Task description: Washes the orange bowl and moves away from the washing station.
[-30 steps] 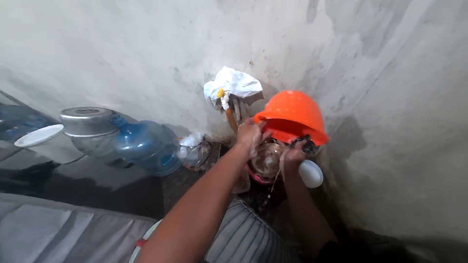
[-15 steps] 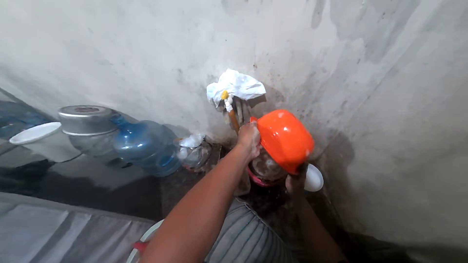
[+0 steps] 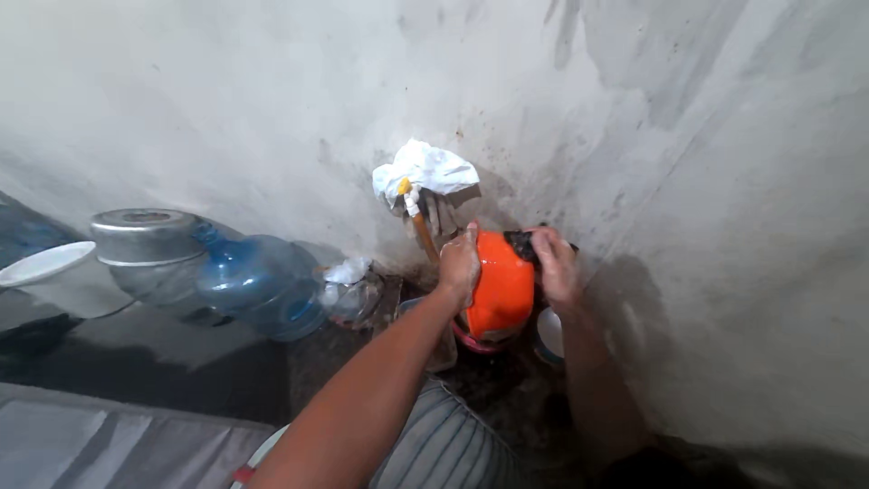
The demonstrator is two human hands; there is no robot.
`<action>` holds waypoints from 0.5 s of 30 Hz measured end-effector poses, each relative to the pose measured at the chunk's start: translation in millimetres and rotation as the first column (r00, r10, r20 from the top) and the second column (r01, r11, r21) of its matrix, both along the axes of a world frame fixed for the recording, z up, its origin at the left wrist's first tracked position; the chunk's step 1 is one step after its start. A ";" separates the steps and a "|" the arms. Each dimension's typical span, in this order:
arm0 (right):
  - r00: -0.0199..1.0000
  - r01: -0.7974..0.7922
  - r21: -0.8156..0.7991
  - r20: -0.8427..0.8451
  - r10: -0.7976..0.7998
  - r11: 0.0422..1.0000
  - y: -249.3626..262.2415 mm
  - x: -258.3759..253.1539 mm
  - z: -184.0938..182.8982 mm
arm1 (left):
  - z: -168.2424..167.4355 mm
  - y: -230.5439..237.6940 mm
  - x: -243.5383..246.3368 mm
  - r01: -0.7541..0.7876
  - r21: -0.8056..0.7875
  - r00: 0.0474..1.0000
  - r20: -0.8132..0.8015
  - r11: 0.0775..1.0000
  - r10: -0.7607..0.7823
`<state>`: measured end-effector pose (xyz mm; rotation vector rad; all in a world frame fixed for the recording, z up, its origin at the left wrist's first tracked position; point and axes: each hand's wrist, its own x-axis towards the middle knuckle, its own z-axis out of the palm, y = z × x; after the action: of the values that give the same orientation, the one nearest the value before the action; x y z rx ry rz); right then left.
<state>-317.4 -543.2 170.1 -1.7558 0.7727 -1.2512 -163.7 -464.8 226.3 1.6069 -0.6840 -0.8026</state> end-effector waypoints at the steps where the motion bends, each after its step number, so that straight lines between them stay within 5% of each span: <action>1: 0.994 -0.003 -0.101 -0.109 -0.008 0.995 1.1 7.9 9.9 | 1.7 -0.8 -2.0 0.003 -0.011 1.000 0.007 1.000 -0.003; 5: 0.902 0.097 -0.401 -0.351 -0.250 0.911 36.3 53.2 11.3 | -0.3 -3.4 -6.6 -0.056 -0.043 0.997 0.046 0.997 0.058; 10: 0.769 -0.016 -0.601 -0.518 -0.374 0.799 61.6 68.8 -2.6 | 2.9 -1.7 6.5 -0.113 -0.071 0.993 0.021 0.991 0.115; 13: 0.736 -0.009 -0.478 -0.598 -0.317 0.878 43.2 66.0 40.3 | 6.5 1.8 0.5 -0.118 -0.047 0.987 0.104 0.992 0.123; 15: 0.741 -0.112 -0.266 -0.664 -0.098 0.958 14.6 66.8 74.6 | 6.2 2.7 -0.1 -0.131 -0.052 0.974 0.180 0.990 0.139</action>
<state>-250.7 -528.6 244.8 -2.5109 1.0134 -0.7123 -163.9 -462.2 232.5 1.6852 -0.7076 -0.5433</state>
